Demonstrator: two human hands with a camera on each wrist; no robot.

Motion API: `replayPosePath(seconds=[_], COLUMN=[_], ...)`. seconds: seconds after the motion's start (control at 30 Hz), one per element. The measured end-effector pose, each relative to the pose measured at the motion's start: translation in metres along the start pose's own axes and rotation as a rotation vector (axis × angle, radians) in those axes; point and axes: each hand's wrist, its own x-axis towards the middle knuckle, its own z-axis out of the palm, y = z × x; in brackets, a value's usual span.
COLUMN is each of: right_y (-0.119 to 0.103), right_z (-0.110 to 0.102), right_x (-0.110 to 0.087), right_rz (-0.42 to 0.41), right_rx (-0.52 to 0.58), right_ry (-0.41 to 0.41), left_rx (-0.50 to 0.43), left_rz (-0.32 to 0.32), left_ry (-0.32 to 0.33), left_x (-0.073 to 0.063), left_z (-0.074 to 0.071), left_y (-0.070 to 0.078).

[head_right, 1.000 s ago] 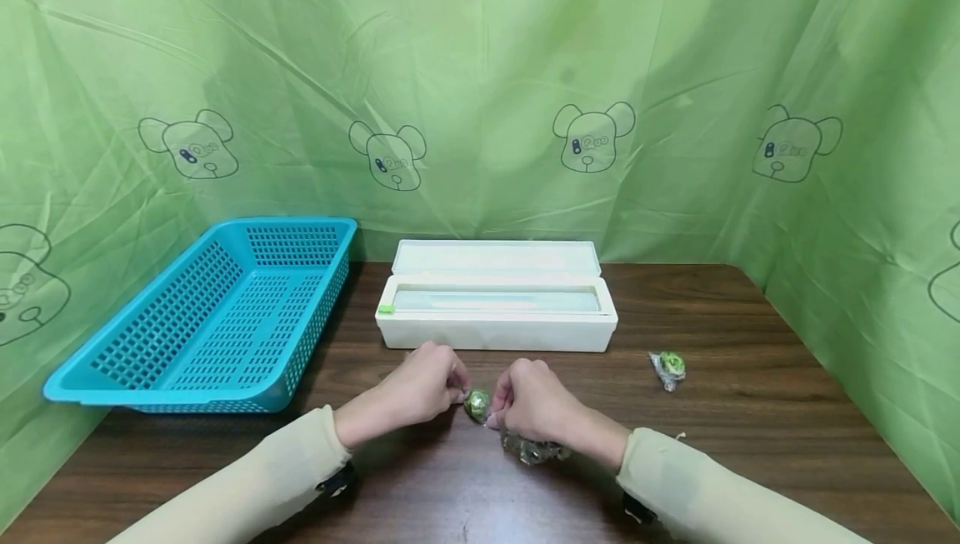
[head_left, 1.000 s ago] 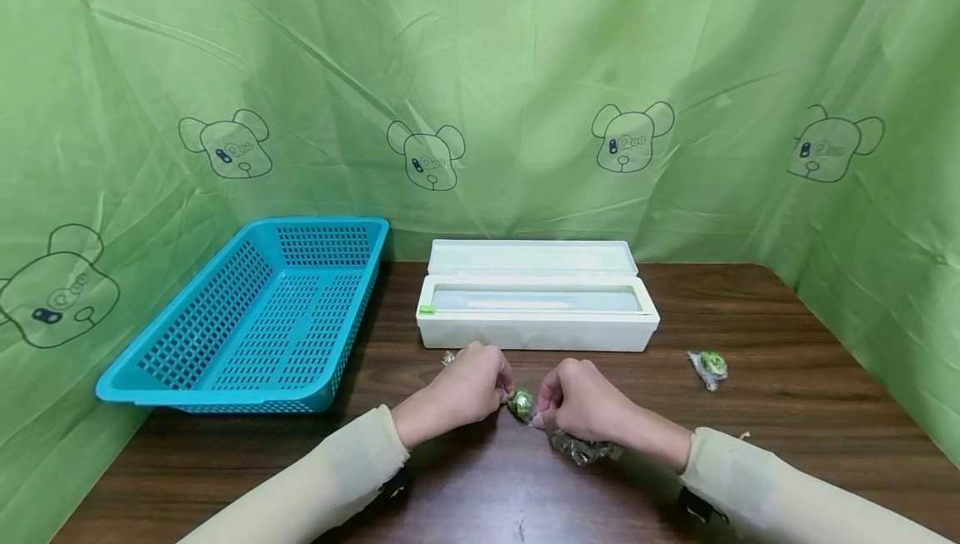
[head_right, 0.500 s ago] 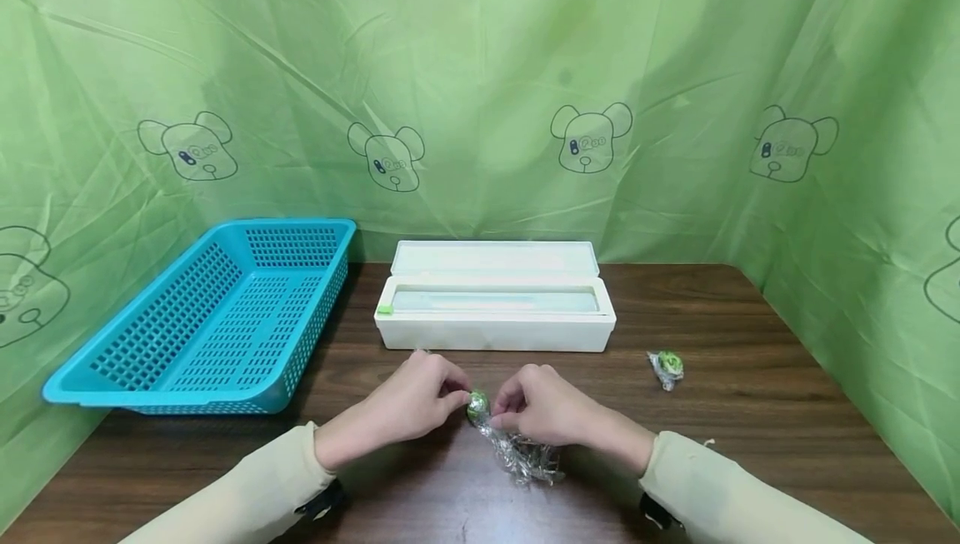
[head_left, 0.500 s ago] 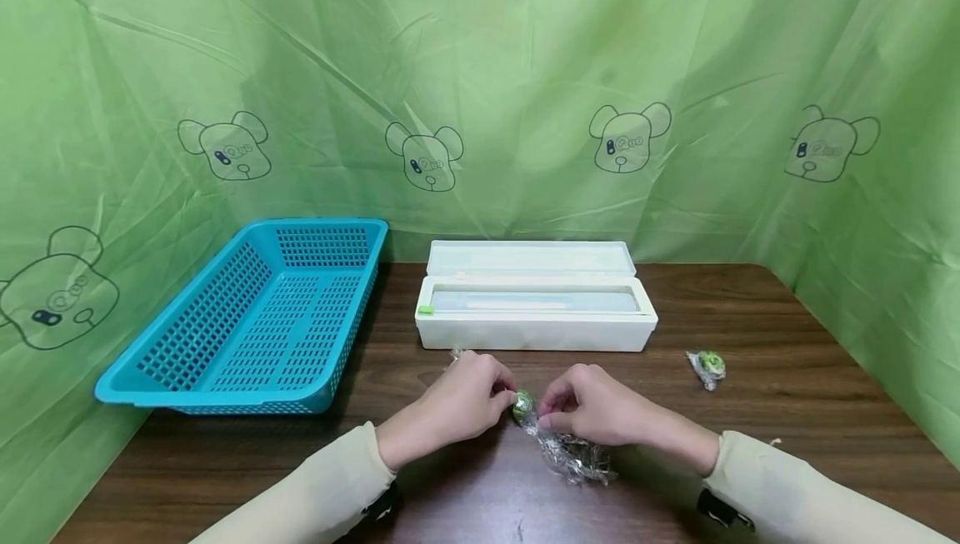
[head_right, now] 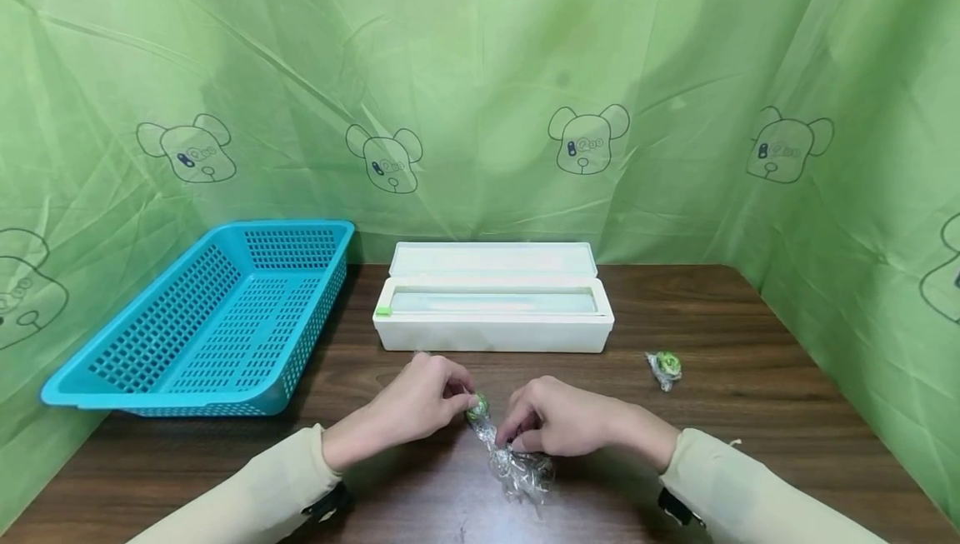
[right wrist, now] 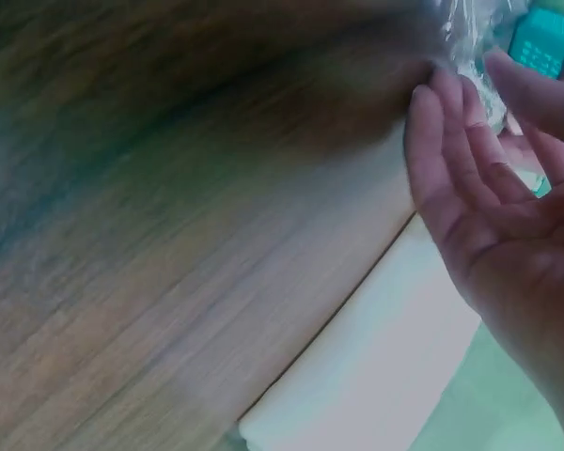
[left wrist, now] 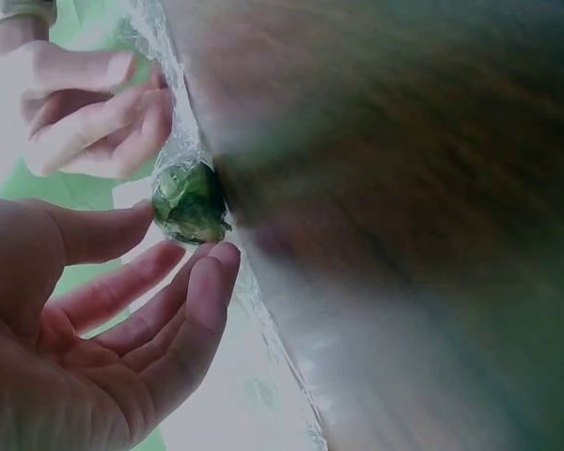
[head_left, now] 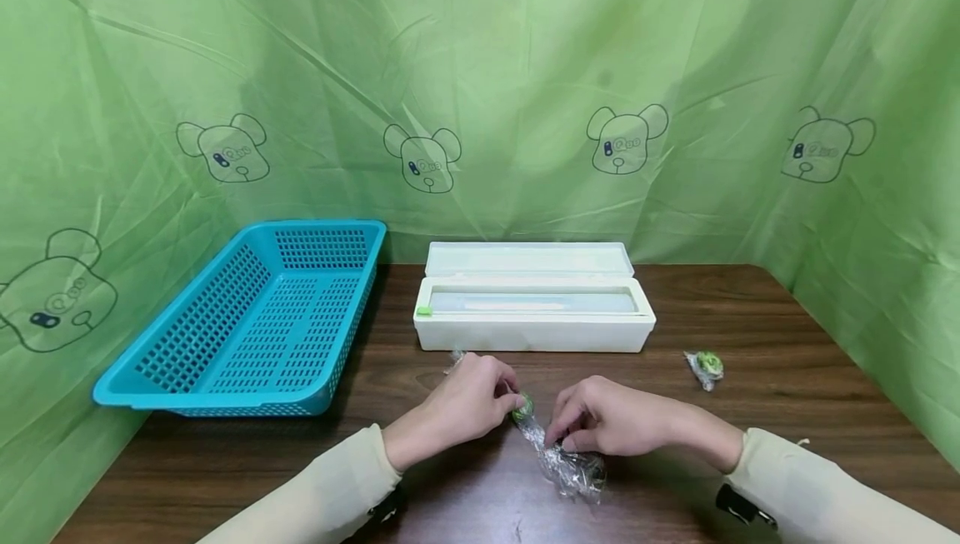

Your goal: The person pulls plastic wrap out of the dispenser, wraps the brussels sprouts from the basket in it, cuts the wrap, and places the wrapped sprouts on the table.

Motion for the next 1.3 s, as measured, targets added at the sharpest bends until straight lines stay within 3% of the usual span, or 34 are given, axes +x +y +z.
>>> replayPosePath(seconds=[0.3, 0.43, 0.73, 0.93, 1.07, 1.3], right_y=[-0.002, -0.005, -0.013, -0.018, -0.015, -0.009], right_z=[0.009, 0.016, 0.017, 0.007, 0.002, 0.001], right_x=[0.005, 0.008, 0.005, 0.005, 0.007, 0.019], right_rz=[-0.037, -0.057, -0.079, -0.03, 0.038, 0.154], right_rx=[-0.047, -0.067, 0.037, 0.182, 0.248, 0.263], right_ry=[-0.012, 0.027, 0.082, 0.126, 0.199, 0.323], left_rx=[-0.033, -0.04, -0.11, -0.151, -0.171, -0.126], left_rz=[0.014, 0.018, -0.014, -0.007, -0.004, 0.042], left_ry=[-0.017, -0.013, -0.046, -0.043, -0.038, -0.029], left_x=[0.002, 0.001, 0.0, -0.001, -0.002, -0.005], left_z=[0.003, 0.003, 0.004, 0.005, 0.006, 0.005], left_y=[0.0, 0.0, 0.003, 0.005, 0.005, 0.005])
